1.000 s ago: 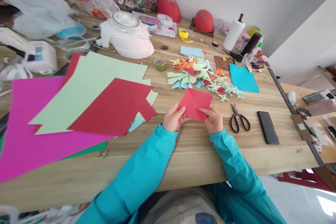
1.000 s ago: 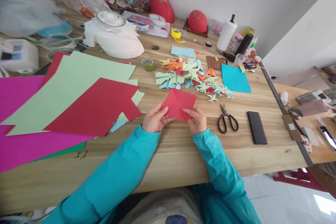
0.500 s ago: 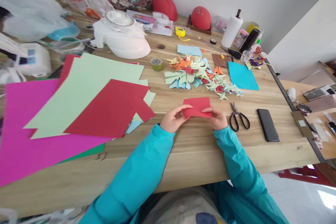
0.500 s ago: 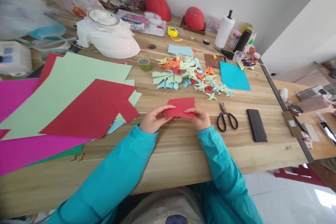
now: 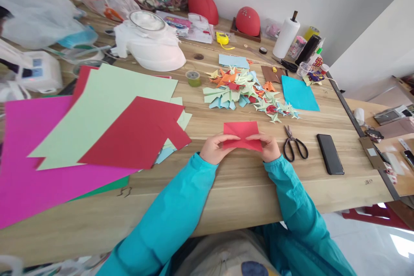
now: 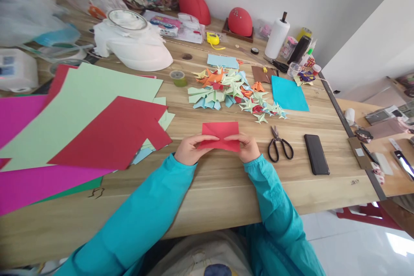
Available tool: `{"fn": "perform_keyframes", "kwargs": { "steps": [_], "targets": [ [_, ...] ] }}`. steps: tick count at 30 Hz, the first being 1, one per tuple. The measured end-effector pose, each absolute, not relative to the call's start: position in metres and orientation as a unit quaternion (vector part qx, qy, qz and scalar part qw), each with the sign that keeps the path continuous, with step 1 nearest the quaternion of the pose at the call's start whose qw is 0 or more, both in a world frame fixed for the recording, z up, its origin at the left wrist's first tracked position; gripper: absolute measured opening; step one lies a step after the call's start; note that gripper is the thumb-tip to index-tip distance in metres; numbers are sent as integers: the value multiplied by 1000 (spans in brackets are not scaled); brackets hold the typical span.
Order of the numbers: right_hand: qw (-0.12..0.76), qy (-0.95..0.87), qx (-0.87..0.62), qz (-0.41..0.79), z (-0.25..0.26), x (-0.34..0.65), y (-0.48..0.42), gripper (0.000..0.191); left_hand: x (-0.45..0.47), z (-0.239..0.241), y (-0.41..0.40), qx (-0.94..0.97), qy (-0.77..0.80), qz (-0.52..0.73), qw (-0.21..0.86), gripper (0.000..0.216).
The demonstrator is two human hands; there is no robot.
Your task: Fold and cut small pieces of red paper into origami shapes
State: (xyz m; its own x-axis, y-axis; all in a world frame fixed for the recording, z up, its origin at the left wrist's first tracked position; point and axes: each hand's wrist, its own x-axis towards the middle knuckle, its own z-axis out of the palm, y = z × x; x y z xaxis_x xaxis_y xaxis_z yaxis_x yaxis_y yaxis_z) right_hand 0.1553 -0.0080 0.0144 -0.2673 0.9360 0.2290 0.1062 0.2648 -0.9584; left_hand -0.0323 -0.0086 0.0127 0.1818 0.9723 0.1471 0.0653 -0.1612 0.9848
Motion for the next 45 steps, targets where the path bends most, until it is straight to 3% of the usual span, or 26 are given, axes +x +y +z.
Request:
{"fn": "perform_keyframes", "kwargs": {
  "steps": [6, 13, 18, 27, 37, 40, 45],
  "targets": [
    [427, -665, -434, 432, 15, 155, -7, 23, -29, 16, -10, 572, 446, 472, 501, 17],
    [508, -578, -462, 440, 14, 147, -11, 14, -18, 22, -18, 527, 448, 504, 517, 22],
    [538, -512, -524, 418, 11, 138, -12, 20, -6, 20, -22, 417, 488, 552, 533, 22],
    [560, -468, -552, 402, 4, 137, -9, 22, -5, 8, -18, 425, 530, 577, 452, 15],
    [391, -541, -697, 262, -10, 141, -11, 28, -12, -9, -14, 378, 573, 503, 525, 23],
    [340, -581, -714, 193, -12, 143, -14, 26, -16, -12, -17, 448, 613, 451, 469, 20],
    [323, -629, -696, 123, -8, 144, -21, 23, -21, -10, -23, 590, 632, 434, 252, 17]
  ]
}}
